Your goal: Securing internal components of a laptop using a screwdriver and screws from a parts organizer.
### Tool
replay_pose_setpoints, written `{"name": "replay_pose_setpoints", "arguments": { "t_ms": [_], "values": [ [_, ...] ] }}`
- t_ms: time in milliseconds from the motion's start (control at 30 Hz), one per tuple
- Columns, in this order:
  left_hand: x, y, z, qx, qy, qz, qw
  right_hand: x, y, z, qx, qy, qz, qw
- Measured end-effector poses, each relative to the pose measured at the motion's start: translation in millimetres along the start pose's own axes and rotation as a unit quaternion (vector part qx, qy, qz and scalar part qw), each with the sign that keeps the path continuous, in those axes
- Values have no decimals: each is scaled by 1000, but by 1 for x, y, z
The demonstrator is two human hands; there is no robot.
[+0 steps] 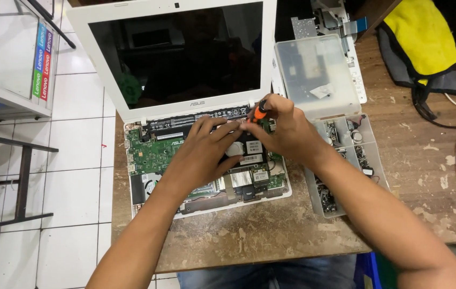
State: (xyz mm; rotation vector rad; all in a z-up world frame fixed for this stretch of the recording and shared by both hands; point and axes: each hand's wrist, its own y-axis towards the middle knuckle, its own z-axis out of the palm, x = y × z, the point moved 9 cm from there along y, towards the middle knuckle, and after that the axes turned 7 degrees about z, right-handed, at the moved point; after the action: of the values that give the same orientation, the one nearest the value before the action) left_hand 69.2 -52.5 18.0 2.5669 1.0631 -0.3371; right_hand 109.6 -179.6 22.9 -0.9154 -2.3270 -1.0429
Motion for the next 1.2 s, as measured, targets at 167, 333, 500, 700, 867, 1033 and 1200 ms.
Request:
{"name": "replay_pose_setpoints", "arguments": {
  "t_ms": [167,333,500,700,867,1033,1200],
  "values": [
    [1,-1,2,-1,-5,-3,1000,12,10,-1,15,55,-9,998],
    [0,0,3,-5,-7,4,1000,-7,-1,-9,-57,-34,16,998],
    [1,-1,2,-26,-11,2,1000,18,12,-12,12,102,-7,995],
    [2,0,1,-27,-6,3,1000,-10,-4,-7,-46,3,32,998],
    [2,0,1,-32,-6,5,999,7,6,-7,-12,56,3,998],
    [2,-1,0,-34,-1,1,999,12,8,-1,3,41,32,999],
    [-1,1,-2,-28,-10,2,1000,12,3,5,-1,-29,27,999]
  ]
}}
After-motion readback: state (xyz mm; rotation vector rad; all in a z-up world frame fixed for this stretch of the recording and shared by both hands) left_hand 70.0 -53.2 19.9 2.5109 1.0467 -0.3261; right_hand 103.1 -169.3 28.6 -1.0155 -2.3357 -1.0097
